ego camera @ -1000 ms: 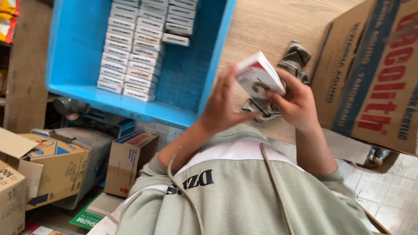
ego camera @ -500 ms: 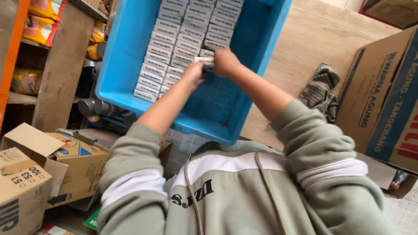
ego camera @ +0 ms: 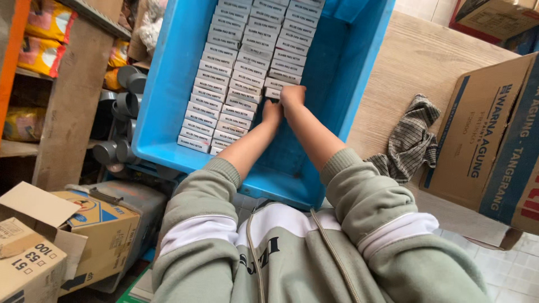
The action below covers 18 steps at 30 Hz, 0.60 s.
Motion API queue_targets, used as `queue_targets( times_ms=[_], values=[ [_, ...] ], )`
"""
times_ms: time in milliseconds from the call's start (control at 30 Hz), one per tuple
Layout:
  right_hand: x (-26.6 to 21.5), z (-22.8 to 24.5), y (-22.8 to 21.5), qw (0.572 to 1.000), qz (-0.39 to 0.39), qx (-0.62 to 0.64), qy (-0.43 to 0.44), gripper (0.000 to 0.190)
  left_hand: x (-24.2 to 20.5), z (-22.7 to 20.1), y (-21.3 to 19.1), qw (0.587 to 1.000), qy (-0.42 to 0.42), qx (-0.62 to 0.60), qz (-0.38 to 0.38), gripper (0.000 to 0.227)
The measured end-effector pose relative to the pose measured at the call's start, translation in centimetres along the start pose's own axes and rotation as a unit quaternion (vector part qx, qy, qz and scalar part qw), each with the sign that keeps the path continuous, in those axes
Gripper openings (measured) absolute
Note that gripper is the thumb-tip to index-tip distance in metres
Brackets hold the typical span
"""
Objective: The person picks up small boxes from a cardboard container, wipes them with a cloth, and places them into rows inside a blue plastic crate.
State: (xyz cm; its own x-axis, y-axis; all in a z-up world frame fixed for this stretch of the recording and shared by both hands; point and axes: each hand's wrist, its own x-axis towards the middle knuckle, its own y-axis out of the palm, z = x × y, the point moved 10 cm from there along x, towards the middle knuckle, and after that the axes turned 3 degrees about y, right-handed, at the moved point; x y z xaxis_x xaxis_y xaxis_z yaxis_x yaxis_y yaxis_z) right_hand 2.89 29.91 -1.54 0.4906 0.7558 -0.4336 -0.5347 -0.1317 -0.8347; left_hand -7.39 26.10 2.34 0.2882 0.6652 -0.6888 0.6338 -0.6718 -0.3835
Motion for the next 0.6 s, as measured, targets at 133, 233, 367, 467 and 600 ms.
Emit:
queue_targets(
  times_ms=[133, 233, 367, 467, 600],
  values=[
    [0.6, 3.7, 2.1, 0.941, -0.118, -0.242, -0.205, 0.013, 1.0, 1.2, -1.0, 0.963, 0.012, -0.215, -0.161, 0.058],
    [1.2, 1.3, 0.2, 0.993, -0.059, -0.056, -0.088, 0.009, 1.9, 1.2, 0.6, 0.898, 0.014, -0.424, -0.117, 0.038],
    [-0.9, -2.3, 0.7, 0.907, 0.079, 0.363, 0.199, 0.021, 2.8, 1.4, 2.5, 0.858, 0.025, -0.511, -0.034, 0.056],
    [-2.2, -3.4, 1.9, 0.807, 0.069, 0.515, 0.279, 0.028, 2.5, 1.0, 2.6, 0.852, 0.040, -0.522, -0.013, 0.072],
    [-1.4, -4.4, 1.9, 0.754, -0.017, 0.615, 0.229, 0.044, 2.3, 0.6, 2.6, 0.851, 0.052, -0.523, -0.019, 0.079]
  ],
)
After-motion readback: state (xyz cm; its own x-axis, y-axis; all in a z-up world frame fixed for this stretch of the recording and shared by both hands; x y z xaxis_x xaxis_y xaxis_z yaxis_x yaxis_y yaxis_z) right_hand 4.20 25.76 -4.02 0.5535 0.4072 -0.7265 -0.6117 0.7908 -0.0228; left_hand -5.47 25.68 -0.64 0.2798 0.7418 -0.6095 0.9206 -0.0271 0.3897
